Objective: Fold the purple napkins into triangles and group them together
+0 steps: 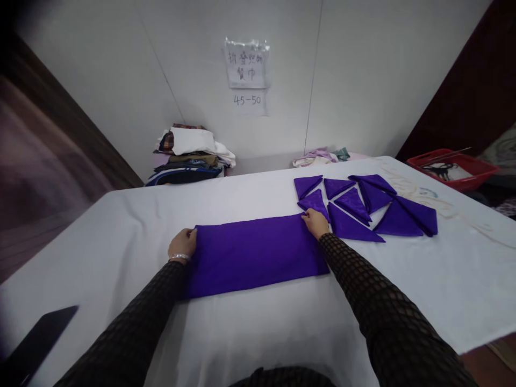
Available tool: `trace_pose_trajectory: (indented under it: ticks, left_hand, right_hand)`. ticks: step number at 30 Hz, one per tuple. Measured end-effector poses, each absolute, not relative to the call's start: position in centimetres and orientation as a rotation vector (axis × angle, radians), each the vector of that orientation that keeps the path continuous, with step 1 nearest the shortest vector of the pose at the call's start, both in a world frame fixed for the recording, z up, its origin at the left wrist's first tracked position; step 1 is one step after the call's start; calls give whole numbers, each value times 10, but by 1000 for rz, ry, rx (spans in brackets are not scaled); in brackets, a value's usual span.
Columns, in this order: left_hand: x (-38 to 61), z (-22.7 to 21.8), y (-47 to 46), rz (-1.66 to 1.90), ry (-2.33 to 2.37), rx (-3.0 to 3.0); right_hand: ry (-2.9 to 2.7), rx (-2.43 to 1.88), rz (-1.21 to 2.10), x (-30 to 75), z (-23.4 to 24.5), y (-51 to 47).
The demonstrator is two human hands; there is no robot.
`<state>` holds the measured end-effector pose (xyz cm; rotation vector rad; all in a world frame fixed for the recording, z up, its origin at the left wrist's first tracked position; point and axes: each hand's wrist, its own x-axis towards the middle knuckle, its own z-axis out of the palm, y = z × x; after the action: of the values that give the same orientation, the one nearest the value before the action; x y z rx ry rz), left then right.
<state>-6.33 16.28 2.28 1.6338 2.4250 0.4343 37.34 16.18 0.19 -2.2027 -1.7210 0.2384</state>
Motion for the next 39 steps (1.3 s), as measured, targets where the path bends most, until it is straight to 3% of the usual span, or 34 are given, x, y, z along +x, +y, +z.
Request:
trace_pose_trajectory:
  ticks: [20, 29, 35, 39]
  left_hand:
    - [-64, 16, 165, 358, 2437, 1770]
    - [-70, 24, 170, 497, 2420, 1592]
    - [-48, 31, 127, 631, 2160, 1967]
    - [-2, 17, 68, 453, 1687, 2373]
  right_hand:
    - [-1713, -2329, 231, 368, 14, 158]
    - [-1704, -2300, 229, 370, 20, 155]
    - [-1898, -2012, 311, 325, 33, 113]
    - [-2210, -1424, 384, 263, 38, 66]
